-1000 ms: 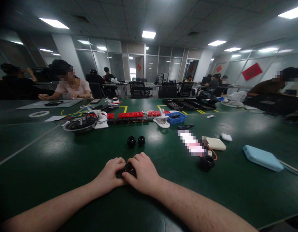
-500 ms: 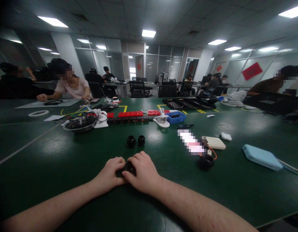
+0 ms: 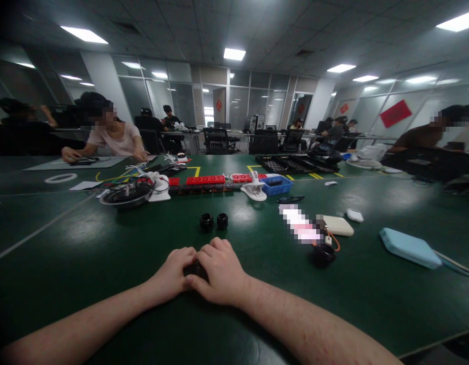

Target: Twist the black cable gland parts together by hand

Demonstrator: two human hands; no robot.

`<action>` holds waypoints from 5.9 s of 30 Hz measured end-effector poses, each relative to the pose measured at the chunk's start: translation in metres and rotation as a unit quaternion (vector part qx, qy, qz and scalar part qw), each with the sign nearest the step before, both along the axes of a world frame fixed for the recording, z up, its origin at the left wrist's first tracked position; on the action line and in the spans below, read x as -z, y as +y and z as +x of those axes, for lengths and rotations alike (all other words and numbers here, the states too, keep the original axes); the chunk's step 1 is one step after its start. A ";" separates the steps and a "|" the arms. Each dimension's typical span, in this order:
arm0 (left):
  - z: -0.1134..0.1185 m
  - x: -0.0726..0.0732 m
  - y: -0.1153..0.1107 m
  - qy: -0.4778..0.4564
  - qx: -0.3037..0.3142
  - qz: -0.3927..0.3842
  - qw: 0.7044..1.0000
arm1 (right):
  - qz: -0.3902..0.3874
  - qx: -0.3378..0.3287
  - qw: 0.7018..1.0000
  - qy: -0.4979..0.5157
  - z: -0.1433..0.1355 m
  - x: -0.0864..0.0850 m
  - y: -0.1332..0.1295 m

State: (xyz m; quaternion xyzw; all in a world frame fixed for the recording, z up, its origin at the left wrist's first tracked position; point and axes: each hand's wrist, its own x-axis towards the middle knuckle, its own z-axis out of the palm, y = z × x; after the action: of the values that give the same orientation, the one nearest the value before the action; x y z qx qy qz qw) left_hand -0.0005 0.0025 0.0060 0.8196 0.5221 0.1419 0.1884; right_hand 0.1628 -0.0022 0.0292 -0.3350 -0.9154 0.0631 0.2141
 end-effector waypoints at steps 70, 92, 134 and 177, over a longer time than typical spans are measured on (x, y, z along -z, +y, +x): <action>-0.003 0.001 0.003 -0.008 -0.043 0.026 0.999 | 0.067 0.120 0.989 -0.062 0.010 0.007 0.005; 0.001 -0.009 -0.004 0.021 -0.018 -0.013 1.000 | 0.030 0.109 0.991 -0.078 0.005 0.006 0.009; 0.000 -0.003 -0.005 0.012 -0.009 0.022 1.000 | 0.015 0.024 1.000 -0.011 0.006 0.004 0.000; 0.002 -0.002 -0.004 0.019 -0.018 0.000 1.000 | 0.077 -0.033 0.996 -0.018 -0.002 0.004 -0.003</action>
State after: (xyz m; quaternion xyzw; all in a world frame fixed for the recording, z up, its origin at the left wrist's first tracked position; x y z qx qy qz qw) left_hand 0.0015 -0.0011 0.0076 0.8125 0.5406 0.1300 0.1755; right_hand 0.1613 -0.0050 0.0252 -0.2881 -0.9318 -0.0066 0.2206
